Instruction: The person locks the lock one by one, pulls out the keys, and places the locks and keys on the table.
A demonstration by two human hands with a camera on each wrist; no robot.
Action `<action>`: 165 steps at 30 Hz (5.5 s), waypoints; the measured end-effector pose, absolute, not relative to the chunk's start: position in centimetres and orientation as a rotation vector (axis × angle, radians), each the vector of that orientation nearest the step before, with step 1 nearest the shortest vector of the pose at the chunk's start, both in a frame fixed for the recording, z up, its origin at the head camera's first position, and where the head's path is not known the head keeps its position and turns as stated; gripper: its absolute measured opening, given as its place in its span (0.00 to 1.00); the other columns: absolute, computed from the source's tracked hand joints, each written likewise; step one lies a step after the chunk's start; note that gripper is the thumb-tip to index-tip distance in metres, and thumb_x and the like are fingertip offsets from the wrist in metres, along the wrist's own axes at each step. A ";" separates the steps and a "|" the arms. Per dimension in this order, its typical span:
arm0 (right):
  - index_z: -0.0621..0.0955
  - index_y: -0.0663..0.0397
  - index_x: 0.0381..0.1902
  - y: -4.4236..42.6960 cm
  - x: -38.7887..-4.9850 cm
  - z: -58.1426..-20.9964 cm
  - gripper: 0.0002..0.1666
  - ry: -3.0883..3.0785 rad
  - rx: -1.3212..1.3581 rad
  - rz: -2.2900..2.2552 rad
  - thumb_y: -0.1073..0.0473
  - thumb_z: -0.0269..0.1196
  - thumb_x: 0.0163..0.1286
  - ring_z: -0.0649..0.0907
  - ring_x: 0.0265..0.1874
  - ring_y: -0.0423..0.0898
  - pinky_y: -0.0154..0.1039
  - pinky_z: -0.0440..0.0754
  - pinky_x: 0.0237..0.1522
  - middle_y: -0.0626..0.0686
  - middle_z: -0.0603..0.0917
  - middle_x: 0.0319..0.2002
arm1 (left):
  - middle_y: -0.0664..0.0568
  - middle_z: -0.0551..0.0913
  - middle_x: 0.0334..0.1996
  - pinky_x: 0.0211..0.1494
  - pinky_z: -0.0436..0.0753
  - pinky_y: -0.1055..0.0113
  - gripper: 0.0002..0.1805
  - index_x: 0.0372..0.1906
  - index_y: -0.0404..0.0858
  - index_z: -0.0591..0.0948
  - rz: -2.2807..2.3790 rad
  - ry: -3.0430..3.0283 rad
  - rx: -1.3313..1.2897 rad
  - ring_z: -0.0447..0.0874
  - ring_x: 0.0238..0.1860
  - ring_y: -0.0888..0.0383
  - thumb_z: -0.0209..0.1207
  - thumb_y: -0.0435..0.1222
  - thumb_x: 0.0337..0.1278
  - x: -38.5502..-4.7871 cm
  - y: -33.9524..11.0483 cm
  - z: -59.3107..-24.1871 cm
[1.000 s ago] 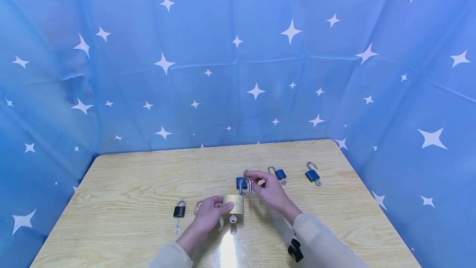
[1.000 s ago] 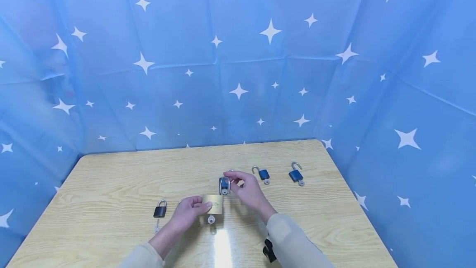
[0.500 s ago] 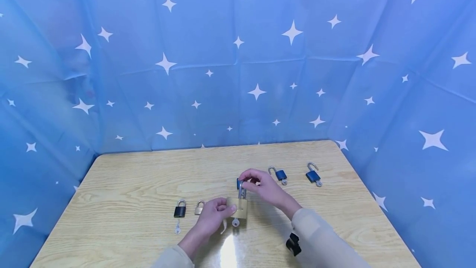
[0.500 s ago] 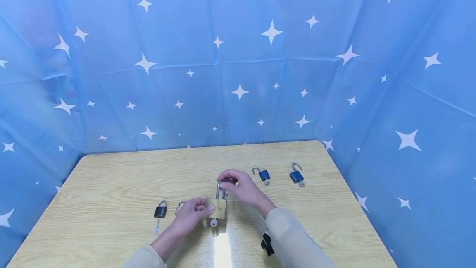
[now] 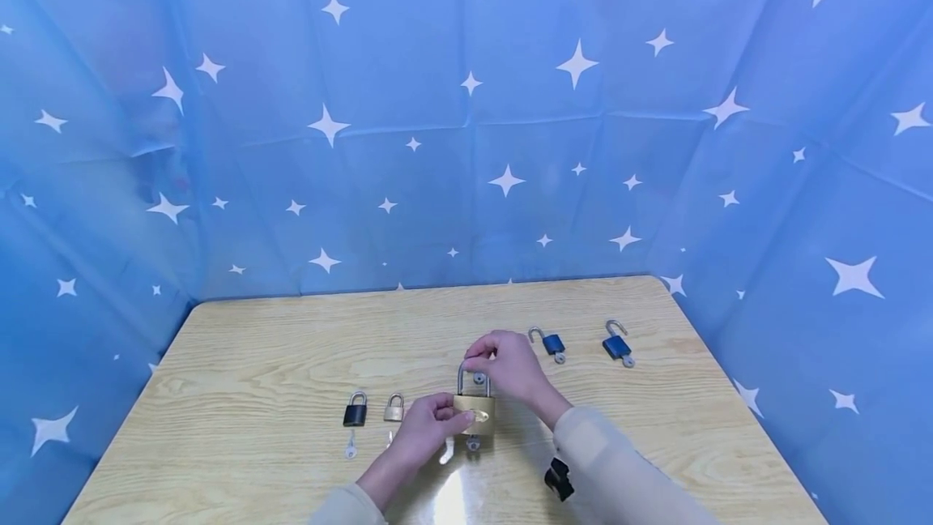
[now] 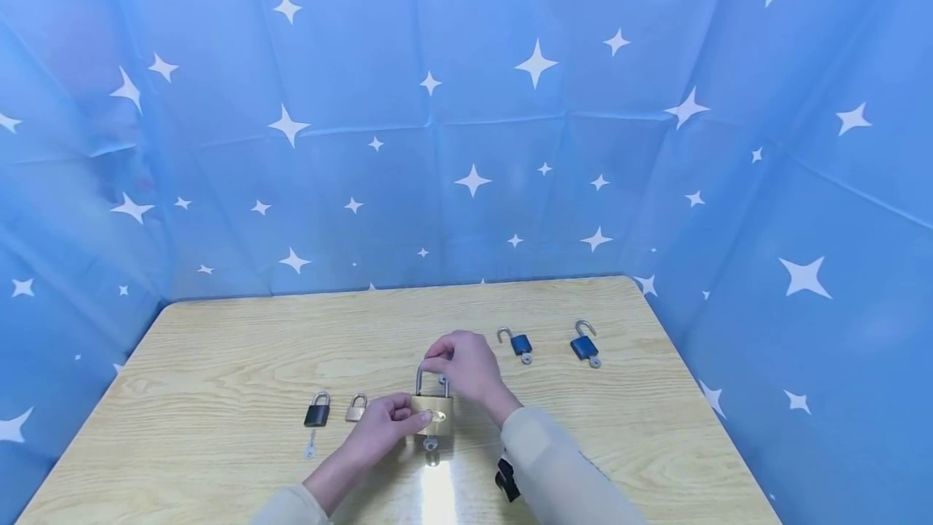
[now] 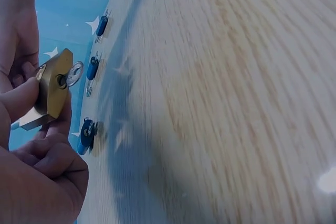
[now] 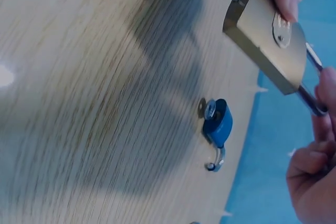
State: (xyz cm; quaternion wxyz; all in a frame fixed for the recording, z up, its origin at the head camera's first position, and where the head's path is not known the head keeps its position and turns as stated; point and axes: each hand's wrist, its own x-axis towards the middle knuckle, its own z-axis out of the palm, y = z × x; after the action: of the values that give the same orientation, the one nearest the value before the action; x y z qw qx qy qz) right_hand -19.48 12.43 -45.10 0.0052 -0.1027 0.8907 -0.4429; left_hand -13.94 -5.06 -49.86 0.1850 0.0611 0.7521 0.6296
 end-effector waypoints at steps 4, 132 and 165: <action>0.87 0.41 0.28 12.3 -19.4 -45.1 0.02 2.790 -0.331 -1.361 0.54 0.72 0.58 0.78 0.30 0.39 0.33 0.76 0.31 0.40 0.84 0.29 | 0.57 0.78 0.24 0.29 0.71 0.72 0.16 0.36 0.30 0.81 1.765 2.141 0.220 0.71 0.25 0.63 0.65 0.41 0.57 -13.9 -4.8 -50.1; 0.75 0.42 0.27 11.2 -18.4 -46.4 0.11 3.257 -0.529 -0.447 0.54 0.68 0.63 0.73 0.23 0.38 0.34 0.71 0.25 0.40 0.76 0.23 | 0.42 0.87 0.42 0.41 0.84 0.65 0.23 0.52 0.29 0.77 2.047 1.937 -0.171 0.86 0.35 0.59 0.62 0.43 0.61 -13.8 -2.7 -50.8; 0.86 0.58 0.43 11.5 -12.2 -49.3 0.12 2.439 -0.219 -1.651 0.58 0.65 0.65 0.80 0.25 0.40 0.30 0.77 0.24 0.59 0.87 0.33 | 0.53 0.82 0.34 0.45 0.73 0.65 0.21 0.48 0.32 0.81 2.025 2.024 -0.331 0.75 0.38 0.56 0.60 0.46 0.62 -16.0 -5.0 -48.8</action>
State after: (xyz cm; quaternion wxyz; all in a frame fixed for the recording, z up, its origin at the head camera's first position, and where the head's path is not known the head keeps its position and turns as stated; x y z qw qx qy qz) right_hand -12.23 11.53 -49.34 0.0937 -0.0737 0.8222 -0.5566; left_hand -16.03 -4.99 -48.81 0.1293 -0.1138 0.6963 0.6967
